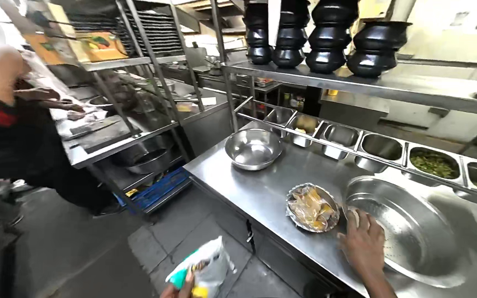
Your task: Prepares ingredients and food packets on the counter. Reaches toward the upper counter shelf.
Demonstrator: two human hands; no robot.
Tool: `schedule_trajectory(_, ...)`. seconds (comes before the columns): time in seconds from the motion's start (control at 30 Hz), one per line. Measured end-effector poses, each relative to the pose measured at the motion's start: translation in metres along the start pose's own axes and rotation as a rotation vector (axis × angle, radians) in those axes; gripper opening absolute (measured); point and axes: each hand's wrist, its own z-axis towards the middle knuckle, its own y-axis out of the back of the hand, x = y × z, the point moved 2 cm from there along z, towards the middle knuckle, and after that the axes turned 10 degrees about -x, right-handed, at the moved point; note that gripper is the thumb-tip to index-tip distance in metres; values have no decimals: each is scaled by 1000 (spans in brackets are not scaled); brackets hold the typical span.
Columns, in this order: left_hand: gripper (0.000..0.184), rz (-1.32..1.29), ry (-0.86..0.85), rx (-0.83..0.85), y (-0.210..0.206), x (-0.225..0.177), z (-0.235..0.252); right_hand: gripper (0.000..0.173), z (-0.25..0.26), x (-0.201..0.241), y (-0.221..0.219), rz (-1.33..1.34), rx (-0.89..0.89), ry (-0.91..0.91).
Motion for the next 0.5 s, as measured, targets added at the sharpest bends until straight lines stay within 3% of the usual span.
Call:
schedule_trajectory(0.13, 13, -83, -54, 24, -130, -37, 39, 58, 14, -82, 14, 38, 29, -302)
schedule_trajectory(0.2, 10, -95, -129, 107, -181, -44, 60, 50, 13, -123, 15, 75, 7, -243)
schedule_trajectory(0.27, 5, -88, -180, 189, -226, -41, 78, 62, 11, -137, 25, 123, -26, -141)
schedule_trajectory(0.37, 6, 43, -136, 294, -282, -26, 106, 63, 4, -105, 21, 159, -86, -20)
schedule_trajectory(0.43, 15, 233, -67, 377, -310, -14, 127, 60, -2, -70, 0, 301, -2, -39)
schedule_trajectory(0.5, 24, 435, -129, 490, -338, 1, 142, 59, 4, -35, -25, 408, 78, -67)
